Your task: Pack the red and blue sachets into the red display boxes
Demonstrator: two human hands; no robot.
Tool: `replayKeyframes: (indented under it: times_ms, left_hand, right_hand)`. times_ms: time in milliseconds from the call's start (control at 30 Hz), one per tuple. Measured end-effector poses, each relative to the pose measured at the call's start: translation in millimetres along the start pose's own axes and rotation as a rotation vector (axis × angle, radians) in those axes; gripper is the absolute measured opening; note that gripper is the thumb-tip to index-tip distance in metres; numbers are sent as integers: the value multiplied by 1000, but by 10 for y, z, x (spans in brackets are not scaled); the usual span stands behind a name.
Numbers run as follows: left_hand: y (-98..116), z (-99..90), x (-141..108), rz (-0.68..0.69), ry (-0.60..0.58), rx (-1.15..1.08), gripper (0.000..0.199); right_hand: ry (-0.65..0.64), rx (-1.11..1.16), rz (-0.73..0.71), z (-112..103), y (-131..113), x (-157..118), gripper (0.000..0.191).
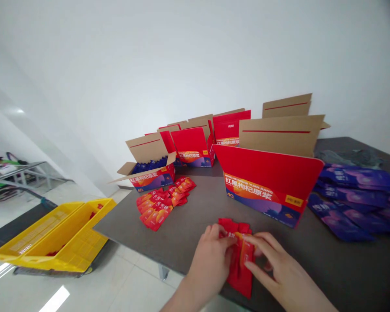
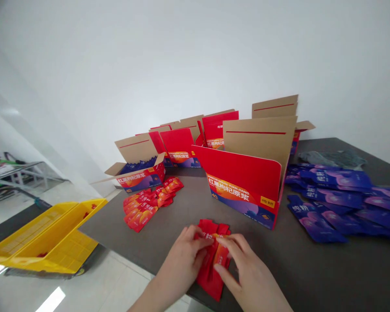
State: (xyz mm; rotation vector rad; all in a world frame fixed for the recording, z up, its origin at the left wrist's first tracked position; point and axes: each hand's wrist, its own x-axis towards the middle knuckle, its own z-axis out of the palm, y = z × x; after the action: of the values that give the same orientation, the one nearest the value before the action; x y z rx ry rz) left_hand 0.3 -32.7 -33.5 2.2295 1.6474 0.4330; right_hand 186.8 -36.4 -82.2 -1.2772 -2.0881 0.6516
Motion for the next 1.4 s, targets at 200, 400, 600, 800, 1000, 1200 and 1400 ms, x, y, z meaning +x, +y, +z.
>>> replayKeyframes:
  times_ms: [200, 400, 600, 800, 1000, 1200, 1400]
  left_hand:
    - [-526, -206, 166, -300, -121, -378, 85]
    - [-333, -174, 383, -301, -436, -693, 60]
    - [-101, 10, 426, -271, -330, -827, 69]
    - [-138, 154, 433, 107, -117, -1126, 86]
    - [-154, 394, 438, 356, -4, -956, 107]
    - [-147, 539, 416, 287, -1, -1074, 93]
    - [-188, 466, 398, 137, 31, -1310, 85]
  right_hand:
    - [-129, -89, 175, 182, -174, 42, 49]
    - [-83, -87, 217, 287, -234, 57, 56]
    - [16, 135, 160, 359, 132, -107, 55]
    - [267, 470, 215, 161, 423, 52, 73]
    - [256, 214, 28, 248, 165, 167, 59]
    - [332, -18, -75, 543, 166, 91, 63]
    - [510, -240, -215, -295, 109, 100, 71]
